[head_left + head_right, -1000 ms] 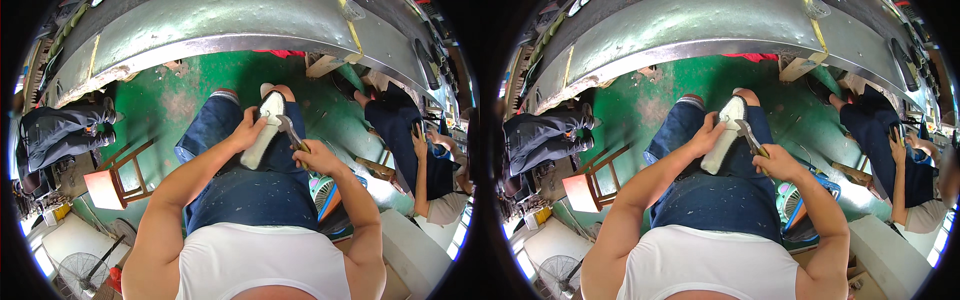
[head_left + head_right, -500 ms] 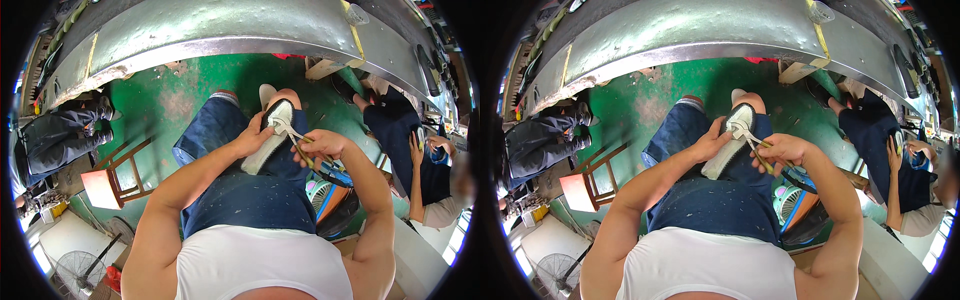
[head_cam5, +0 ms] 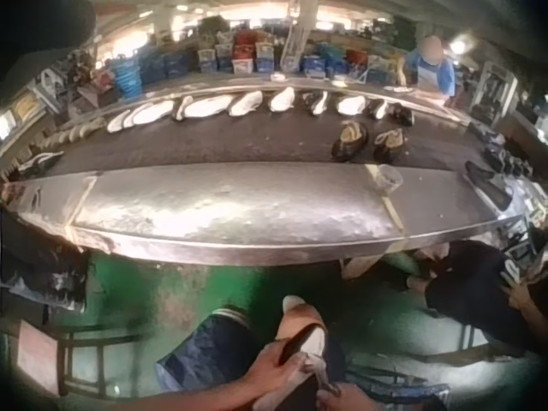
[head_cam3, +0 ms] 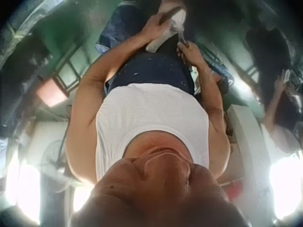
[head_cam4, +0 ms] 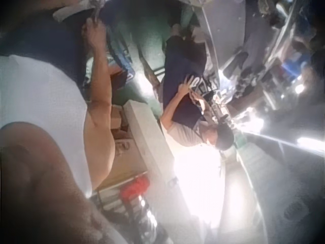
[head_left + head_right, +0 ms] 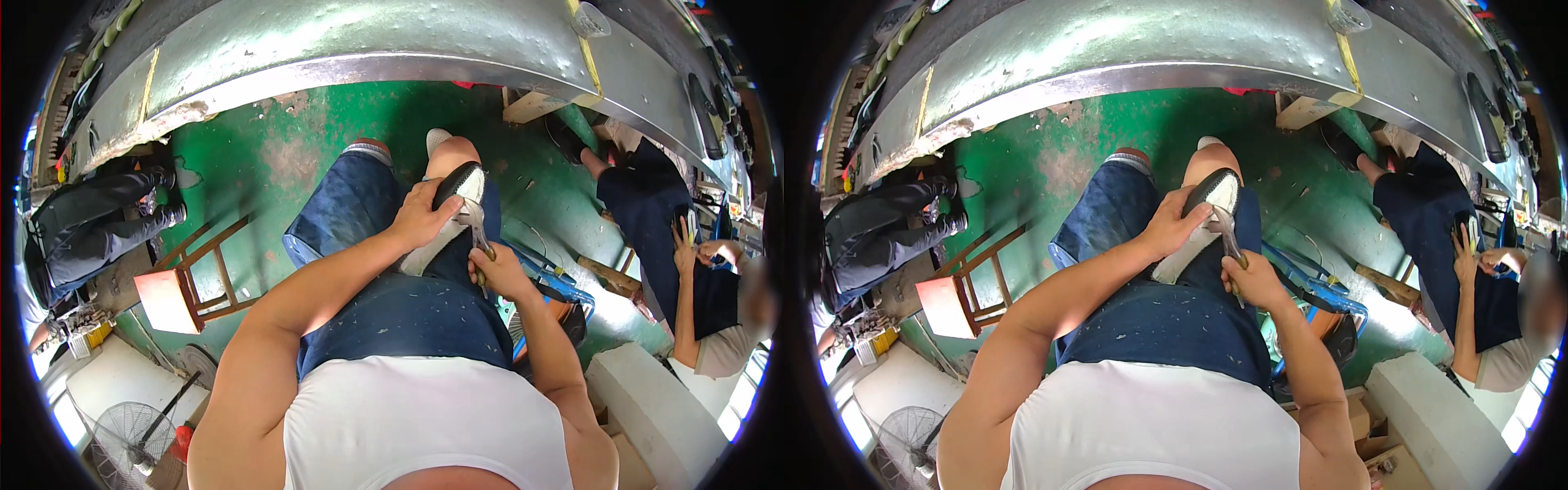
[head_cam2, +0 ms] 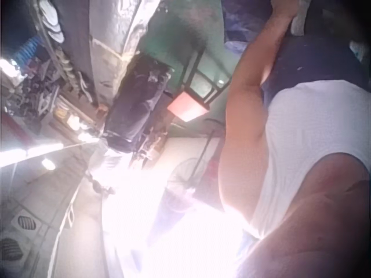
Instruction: Trimming and adjusting shoe uppers and soles using pliers at a workstation in a shoe factory.
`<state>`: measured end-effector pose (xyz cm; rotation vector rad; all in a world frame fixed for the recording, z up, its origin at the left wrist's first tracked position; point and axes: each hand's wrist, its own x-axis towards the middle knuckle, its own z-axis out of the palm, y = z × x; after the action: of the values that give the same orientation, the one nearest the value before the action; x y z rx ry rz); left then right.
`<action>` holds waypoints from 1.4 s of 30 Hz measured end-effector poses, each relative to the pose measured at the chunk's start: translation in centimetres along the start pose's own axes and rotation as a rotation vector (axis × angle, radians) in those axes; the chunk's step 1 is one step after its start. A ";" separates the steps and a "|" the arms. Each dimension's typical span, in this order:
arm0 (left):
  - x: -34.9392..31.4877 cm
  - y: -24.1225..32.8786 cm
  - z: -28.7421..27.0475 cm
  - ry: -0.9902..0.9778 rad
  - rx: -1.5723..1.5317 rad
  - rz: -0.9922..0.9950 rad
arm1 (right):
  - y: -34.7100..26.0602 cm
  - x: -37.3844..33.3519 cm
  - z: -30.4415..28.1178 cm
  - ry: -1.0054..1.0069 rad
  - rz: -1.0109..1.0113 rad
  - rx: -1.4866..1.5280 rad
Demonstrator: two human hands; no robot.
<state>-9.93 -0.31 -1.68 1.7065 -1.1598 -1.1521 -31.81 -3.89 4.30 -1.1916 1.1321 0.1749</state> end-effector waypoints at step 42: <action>40.9 36.4 -20.2 0.254 1.329 0.195 | -23.5 8.4 -18.8 0.964 -1.134 -0.993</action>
<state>6.96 -48.08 27.25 2.4312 -2.0548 0.1329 -24.02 -32.50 14.21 -2.8108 0.9431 -0.9016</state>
